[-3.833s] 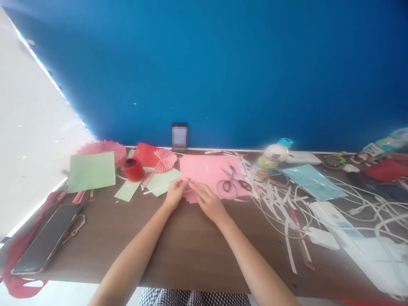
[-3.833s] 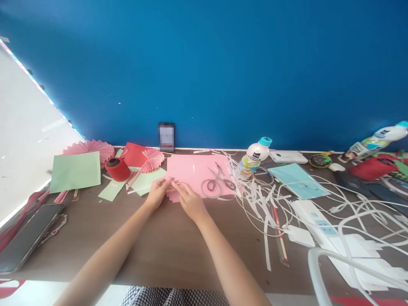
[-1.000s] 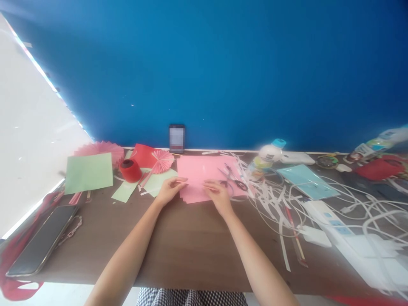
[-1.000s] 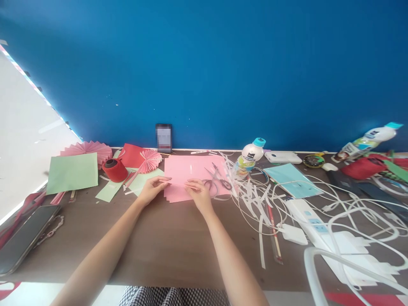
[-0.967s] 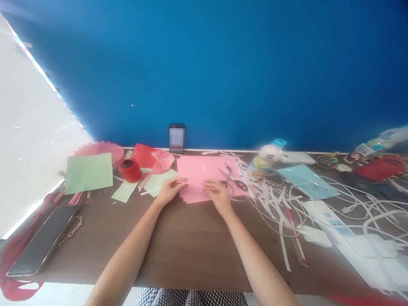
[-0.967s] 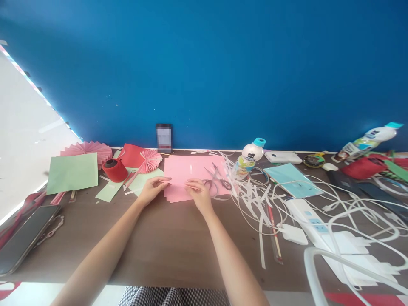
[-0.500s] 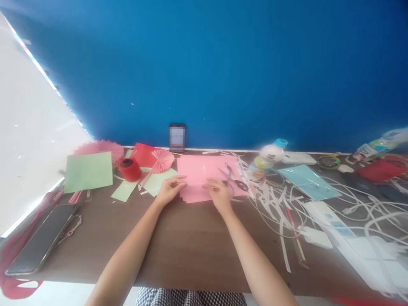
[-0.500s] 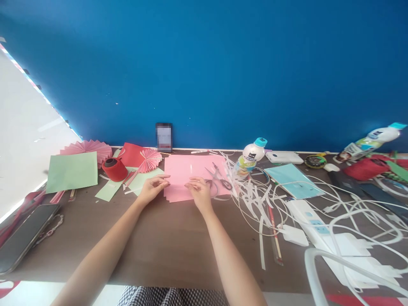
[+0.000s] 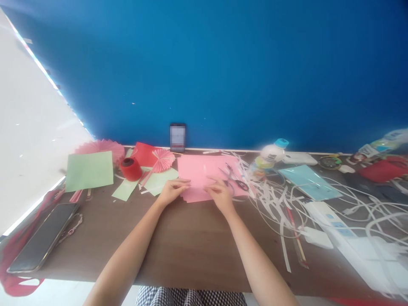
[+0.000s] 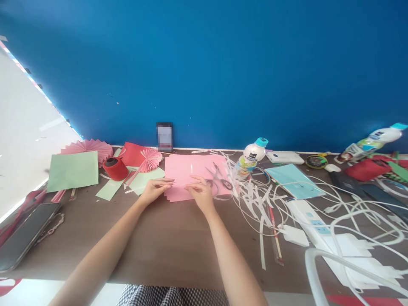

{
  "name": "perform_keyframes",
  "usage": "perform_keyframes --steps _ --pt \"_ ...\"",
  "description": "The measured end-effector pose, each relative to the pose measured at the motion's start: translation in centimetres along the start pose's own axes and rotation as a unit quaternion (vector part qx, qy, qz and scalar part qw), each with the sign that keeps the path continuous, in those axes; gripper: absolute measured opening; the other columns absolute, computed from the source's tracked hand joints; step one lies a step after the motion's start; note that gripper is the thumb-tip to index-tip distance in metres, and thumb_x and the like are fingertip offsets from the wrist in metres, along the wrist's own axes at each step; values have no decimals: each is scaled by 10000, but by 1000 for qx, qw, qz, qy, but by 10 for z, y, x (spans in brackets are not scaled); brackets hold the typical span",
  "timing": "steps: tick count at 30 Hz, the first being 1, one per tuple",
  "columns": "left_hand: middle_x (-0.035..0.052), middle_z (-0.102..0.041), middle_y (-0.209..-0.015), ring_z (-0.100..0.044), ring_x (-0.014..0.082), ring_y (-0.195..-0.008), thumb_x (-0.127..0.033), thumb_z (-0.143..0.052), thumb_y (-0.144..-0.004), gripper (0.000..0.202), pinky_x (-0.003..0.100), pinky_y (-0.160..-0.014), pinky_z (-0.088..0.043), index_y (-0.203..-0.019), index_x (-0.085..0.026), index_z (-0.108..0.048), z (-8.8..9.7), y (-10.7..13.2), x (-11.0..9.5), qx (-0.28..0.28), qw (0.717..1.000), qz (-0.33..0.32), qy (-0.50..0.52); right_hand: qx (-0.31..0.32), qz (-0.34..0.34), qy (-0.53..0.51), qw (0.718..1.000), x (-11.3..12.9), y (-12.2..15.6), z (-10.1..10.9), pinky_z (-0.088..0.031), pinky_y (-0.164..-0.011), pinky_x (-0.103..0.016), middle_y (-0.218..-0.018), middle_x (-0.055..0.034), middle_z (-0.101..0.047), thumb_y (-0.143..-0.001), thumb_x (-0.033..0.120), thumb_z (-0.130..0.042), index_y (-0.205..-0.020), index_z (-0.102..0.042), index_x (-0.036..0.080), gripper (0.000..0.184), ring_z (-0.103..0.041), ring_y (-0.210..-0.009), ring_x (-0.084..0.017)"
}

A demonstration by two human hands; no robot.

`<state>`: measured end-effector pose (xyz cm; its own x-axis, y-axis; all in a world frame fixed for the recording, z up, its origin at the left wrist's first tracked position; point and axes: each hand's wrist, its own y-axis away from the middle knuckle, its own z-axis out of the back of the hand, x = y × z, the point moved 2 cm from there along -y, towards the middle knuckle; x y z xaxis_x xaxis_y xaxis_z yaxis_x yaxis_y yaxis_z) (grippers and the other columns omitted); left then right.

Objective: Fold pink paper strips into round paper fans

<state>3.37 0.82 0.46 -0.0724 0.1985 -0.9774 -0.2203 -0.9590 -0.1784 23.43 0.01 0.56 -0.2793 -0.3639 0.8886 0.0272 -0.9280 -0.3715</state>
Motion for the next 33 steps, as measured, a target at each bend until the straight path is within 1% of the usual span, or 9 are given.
perform_keyframes --steps 6,9,11,15,20,25,27,30,33 --pt "94 -632 -1022 -548 255 -998 -307 -646 -643 149 375 -843 -432 -718 -190 -698 -2 1 -5 -16 999 9 28 -1 -6 12 1000 2 1 -1 -475 -762 -348 -983 -58 -583 -665 362 -639 -656 -677 216 151 -587 -787 -173" --pt "120 -605 -1076 -524 269 -1042 -319 -645 -648 179 381 -847 -425 -732 -167 -689 -6 1 -2 1 998 34 60 -10 1 11 1000 2 2 -1 -464 -781 -353 -993 -61 -578 -663 353 -641 -647 -675 213 145 -580 -823 -183" --pt "132 -611 -1063 -537 268 -1025 -323 -647 -648 198 384 -851 -420 -747 -155 -686 -8 1 0 7 996 46 72 -22 8 17 1000 3 3 -1 -458 -791 -357 -995 -61 -577 -664 340 -643 -645 -674 211 134 -578 -819 -181" --pt "132 -648 -976 -579 265 -944 -335 -653 -638 210 386 -828 -434 -709 -140 -685 -8 0 5 -20 994 55 96 -47 0 18 999 6 3 -4 -458 -798 -369 -995 -61 -577 -670 336 -635 -653 -672 212 131 -576 -820 -182" --pt "130 -657 -942 -596 264 -897 -327 -675 -610 220 376 -773 -462 -712 -133 -685 -10 0 8 -59 989 70 115 -72 -35 1 997 7 2 -10 -466 -796 -369 -939 -74 -586 -625 358 -662 -651 -667 197 163 -558 -902 -213" --pt "127 -659 -929 -592 263 -909 -318 -679 -603 217 370 -788 -453 -710 -129 -667 -13 1 7 -88 988 72 105 -92 -65 7 994 3 3 -14 -442 -828 -374 -966 -84 -585 -621 361 -657 -639 -656 184 178 -538 -946 -225" --pt "128 -649 -953 -591 253 -915 -303 -685 -598 199 365 -796 -449 -674 -129 -628 -13 1 7 -100 986 68 117 -95 -64 9 993 1 3 -15 -421 -854 -379 -958 -83 -590 -623 355 -656 -641 -654 182 174 -528 -964 -226" --pt "121 -650 -927 -606 228 -883 -276 -699 -586 242 359 -785 -453 -623 -145 -499 -15 0 8 -115 977 57 171 -99 -65 6 993 0 3 -15 -417 -855 -378 -965 -83 -587 -629 352 -650 -639 -648 178 174 -528 -961 -222" --pt "85 -667 -831 -634 193 -778 -260 -710 -579 335 363 -758 -461 -690 -174 -405 -16 -2 9 -107 964 58 234 -100 -67 3 993 -2 3 -16 -419 -851 -373 -970 -84 -581 -623 345 -655 -627 -640 175 171 -526 -963 -222"
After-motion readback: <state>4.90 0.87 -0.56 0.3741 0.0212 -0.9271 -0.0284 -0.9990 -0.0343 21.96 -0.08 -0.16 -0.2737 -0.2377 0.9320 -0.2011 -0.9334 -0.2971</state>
